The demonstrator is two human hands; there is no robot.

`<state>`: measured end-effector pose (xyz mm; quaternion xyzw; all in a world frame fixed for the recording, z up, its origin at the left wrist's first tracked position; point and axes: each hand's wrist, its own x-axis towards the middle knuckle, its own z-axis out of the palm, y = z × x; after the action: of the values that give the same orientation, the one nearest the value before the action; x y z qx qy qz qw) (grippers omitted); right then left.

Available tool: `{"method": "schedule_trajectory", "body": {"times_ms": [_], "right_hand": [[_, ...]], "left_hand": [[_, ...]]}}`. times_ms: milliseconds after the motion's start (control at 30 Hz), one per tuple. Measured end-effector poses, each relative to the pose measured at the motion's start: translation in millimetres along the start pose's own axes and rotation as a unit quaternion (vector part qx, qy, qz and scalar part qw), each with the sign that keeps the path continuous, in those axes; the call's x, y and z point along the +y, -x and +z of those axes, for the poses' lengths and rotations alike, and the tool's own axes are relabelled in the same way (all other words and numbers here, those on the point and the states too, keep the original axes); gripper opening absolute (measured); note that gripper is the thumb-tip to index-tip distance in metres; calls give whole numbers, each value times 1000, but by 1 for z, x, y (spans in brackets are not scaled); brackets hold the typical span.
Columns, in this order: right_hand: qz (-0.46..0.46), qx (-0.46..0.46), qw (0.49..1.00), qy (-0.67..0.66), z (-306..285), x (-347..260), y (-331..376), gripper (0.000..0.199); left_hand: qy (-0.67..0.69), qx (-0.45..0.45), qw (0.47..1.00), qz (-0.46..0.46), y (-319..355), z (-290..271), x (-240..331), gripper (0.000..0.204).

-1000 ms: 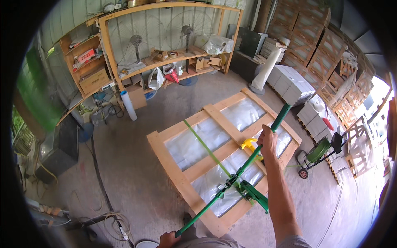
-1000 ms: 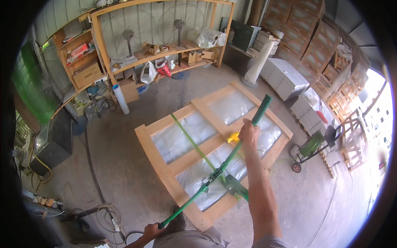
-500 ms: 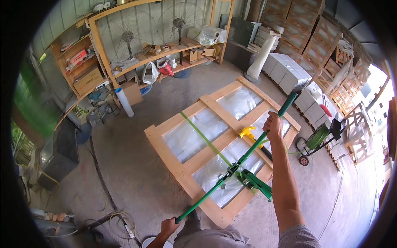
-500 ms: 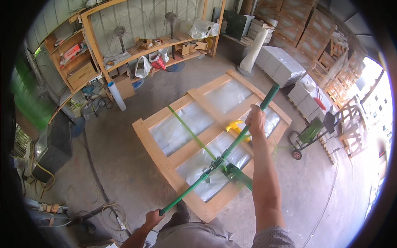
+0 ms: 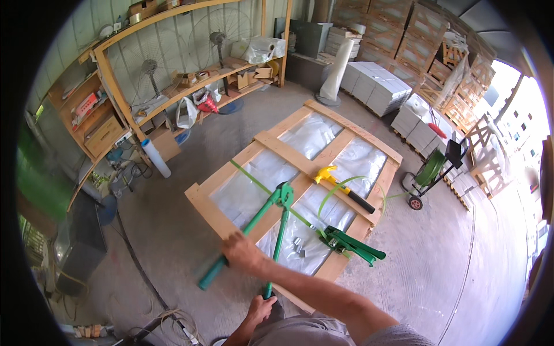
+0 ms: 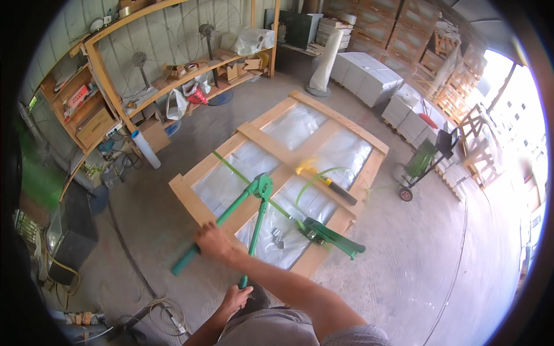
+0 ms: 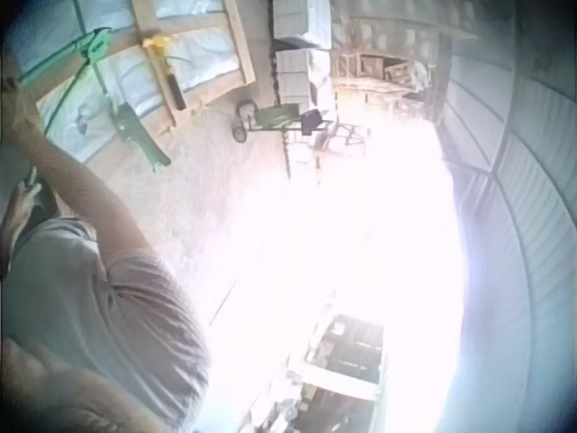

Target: The person secures a wooden crate with green plastic strapping. They measure and cut the strap, then use a tensioning tool to tighten it around the crate. The person also retrieves a hammer and a box cutter from a nearby shelf during the process.

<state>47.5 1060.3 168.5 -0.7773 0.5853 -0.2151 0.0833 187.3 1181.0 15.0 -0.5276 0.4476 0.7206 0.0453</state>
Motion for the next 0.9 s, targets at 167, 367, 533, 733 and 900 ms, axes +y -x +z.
{"method": "schedule_trajectory", "body": {"times_ms": [167,367,533,733,900], "right_hand": [[9,18,993,-118,59,5,99,27],[348,179,918,-66,-47,86,232,14],[427,154,875,172,-98,160,326,30],[494,-250,833,7,-110,218,348,49],[464,-301,808,-203,-84,277,361,56]], "left_hand": [[159,-111,980,-39,-12,23,4,39],[16,-61,994,89,-32,38,-22,36],[-550,112,793,236,-8,47,7,47],[-499,157,794,310,-1,77,22,37],[-362,111,864,333,-22,147,16,28]]}}
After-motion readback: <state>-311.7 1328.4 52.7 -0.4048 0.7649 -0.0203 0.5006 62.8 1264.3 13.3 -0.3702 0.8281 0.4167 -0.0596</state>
